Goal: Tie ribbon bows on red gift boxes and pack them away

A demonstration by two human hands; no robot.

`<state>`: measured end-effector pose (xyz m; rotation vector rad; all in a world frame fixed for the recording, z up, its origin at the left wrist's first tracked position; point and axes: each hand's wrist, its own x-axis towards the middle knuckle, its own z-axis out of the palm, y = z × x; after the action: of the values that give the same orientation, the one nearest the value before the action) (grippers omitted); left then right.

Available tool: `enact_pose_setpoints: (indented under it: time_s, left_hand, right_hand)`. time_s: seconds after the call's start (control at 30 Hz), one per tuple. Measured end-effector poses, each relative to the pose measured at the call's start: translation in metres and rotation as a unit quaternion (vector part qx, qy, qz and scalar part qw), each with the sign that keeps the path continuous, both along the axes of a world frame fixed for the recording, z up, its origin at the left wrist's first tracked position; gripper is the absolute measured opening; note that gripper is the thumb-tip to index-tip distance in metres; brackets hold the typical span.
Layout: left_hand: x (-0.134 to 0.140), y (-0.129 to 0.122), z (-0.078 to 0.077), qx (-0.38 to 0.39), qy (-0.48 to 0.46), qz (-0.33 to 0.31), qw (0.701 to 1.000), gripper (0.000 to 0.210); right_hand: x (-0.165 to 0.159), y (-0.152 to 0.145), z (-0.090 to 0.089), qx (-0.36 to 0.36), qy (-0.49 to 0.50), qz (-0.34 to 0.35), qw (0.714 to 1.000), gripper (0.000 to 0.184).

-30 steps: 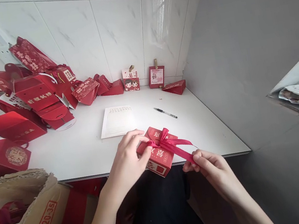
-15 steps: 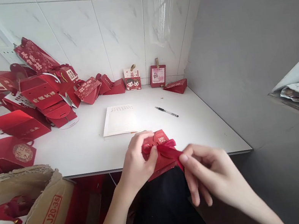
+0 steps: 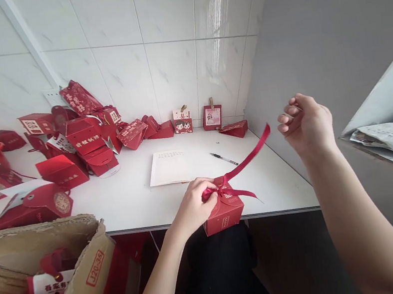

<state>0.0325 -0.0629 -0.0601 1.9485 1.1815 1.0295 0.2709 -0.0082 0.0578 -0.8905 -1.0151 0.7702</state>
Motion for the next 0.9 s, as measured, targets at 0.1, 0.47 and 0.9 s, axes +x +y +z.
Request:
enact_pose_setpoints:
  time_s: [0.1,0.47,0.9]
  left_hand:
    - [0.002,0.003,0.002,0.011,0.012,0.009,1.000,0.013]
    - [-0.002,0.017,0.009,-0.027,-0.050,0.131,0.990,0.035]
    - [-0.004,0.020,0.014,-0.235,-0.391,0.048,0.889,0.030]
  right_hand:
    - [0.006,-0.012,-0.016,-0.007,-0.101,-0.040,0.994,0.016]
    - [-0.043,-0.037,-0.090,-0.042,-0.583,0.182,0.791,0.013]
    - [-0.048,-0.032,-0.081,0.000,-0.664,0.001,0.748,0.020]
